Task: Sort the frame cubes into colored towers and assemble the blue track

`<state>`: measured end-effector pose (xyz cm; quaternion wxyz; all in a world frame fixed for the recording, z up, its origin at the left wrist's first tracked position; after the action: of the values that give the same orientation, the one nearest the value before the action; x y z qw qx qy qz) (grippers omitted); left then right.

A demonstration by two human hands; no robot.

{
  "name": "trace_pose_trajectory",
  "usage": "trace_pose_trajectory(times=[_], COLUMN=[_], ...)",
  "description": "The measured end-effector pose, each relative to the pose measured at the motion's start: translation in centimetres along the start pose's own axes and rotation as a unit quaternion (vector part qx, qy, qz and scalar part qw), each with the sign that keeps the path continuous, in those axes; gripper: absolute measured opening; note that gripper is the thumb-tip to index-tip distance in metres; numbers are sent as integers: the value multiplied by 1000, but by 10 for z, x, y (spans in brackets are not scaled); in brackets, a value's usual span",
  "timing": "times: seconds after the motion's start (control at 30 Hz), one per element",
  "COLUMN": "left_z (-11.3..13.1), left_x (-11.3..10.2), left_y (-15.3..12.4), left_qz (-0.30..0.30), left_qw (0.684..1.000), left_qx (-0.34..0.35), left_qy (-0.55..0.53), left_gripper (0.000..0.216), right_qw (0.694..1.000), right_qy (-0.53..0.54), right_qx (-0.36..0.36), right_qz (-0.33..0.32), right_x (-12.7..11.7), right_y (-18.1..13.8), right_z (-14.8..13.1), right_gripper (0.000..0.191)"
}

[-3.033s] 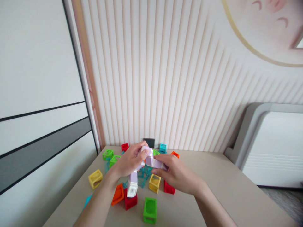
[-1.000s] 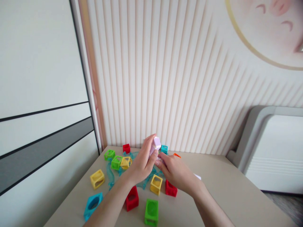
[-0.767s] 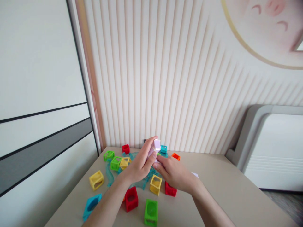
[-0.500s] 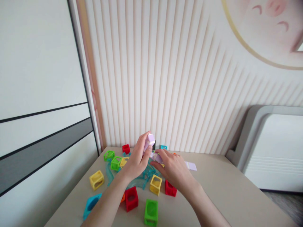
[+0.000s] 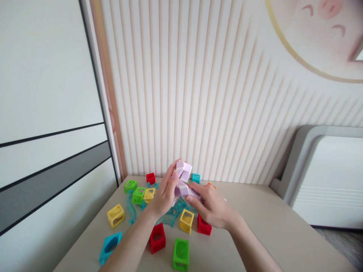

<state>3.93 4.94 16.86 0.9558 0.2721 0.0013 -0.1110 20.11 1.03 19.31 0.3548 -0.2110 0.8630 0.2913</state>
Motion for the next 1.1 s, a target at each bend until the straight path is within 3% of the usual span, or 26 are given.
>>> trace_pose_trajectory(times=[0.17, 0.47, 0.57, 0.67, 0.87, 0.97, 1.1], left_z=[4, 16, 17, 13, 1, 0, 9], left_x=[-2, -16, -18, -21, -30, -29, -25], left_y=[-2, 0, 0, 3, 8, 8, 5], left_qz=[16, -37, -57, -31, 117, 101, 79], left_qw=[996, 951, 958, 974, 977, 977, 958], left_qx=[71, 225, 197, 123, 44, 73, 180], left_qy=[52, 209, 200, 187, 174, 171, 208], left_gripper=[54, 55, 59, 55, 48, 47, 50], right_qw=[981, 967, 945, 938, 986, 988, 951], right_qy=[192, 241, 302, 320, 97, 109, 275], right_qx=[23, 78, 106, 113, 128, 112, 126], right_qz=[-17, -35, -64, -73, 35, 14, -57], right_x=[8, 12, 14, 14, 3, 3, 2], right_y=[3, 5, 3, 2, 4, 2, -3], right_z=[5, 1, 1, 4, 17, 17, 14], right_gripper=[41, 47, 49, 49, 33, 39, 47])
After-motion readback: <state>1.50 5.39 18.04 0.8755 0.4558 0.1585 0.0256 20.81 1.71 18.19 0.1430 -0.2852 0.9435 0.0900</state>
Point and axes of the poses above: each hand's wrist, its own y-axis towards the middle knuckle, its own x-axis out of the palm, z = x × y, the point moved 3 cm from there along y, towards the middle knuckle, and after that the axes turned 6 degrees about y, right-handed, at the moved point
